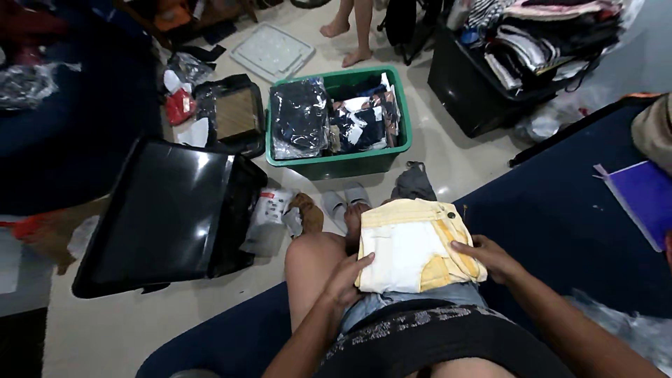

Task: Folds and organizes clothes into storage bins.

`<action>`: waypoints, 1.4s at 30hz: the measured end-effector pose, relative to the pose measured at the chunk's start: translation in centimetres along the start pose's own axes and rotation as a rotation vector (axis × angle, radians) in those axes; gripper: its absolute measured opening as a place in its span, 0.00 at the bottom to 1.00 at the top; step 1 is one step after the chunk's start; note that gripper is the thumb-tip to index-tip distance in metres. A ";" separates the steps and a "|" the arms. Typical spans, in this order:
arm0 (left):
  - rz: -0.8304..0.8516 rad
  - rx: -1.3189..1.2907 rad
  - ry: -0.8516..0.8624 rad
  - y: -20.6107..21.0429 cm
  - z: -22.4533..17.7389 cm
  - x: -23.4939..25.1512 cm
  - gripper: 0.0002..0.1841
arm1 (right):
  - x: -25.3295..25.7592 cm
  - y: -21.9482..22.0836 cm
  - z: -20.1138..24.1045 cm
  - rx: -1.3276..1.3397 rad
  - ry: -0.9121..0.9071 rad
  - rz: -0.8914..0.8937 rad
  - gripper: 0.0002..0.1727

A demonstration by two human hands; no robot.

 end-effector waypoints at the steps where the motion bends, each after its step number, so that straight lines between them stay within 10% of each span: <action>1: 0.018 -0.007 0.014 0.1 -0.5 -0.2 0.20 | -0.1 0.0 0.1 0.000 0.023 0.010 0.37; 7: 0.038 0.085 0.157 -0.1 -4.8 -0.2 0.29 | -1.1 0.2 4.0 0.157 -0.089 0.171 0.39; 13: -0.052 0.284 0.373 -1.1 -14.0 3.5 0.28 | 2.8 2.0 13.7 0.117 -0.566 0.170 0.56; 19: -0.285 0.623 0.623 -2.5 -29.4 9.8 0.30 | 11.7 4.3 27.0 -0.077 -0.909 0.035 0.26; 26: -0.515 0.761 0.934 -4.4 -44.7 20.5 0.31 | 24.6 8.0 41.9 0.144 -1.195 0.007 0.27; 31: -0.705 1.049 0.803 -5.6 -48.7 28.8 0.39 | 35.6 12.0 44.5 0.167 -1.140 0.017 0.28; 35: -0.646 1.635 0.566 -7.1 -46.3 37.0 0.33 | 43.4 14.7 41.0 -0.350 -0.780 -0.015 0.32; 38: -0.559 1.860 0.314 -7.2 -44.0 40.2 0.14 | 44.4 15.6 40.2 -0.595 -0.638 -0.003 0.32; 42: -0.613 1.884 0.350 -5.1 -44.9 39.5 0.13 | 41.4 15.4 42.4 -0.831 -0.647 -0.191 0.32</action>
Point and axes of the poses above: each hand's wrist, its own x-axis towards the middle knuckle, its own y-axis out of the palm, z = x × y, the point moved 4 cm from there along x, towards the middle knuckle, and after that the axes turned 4 degrees about x, right-handed, at the moved point
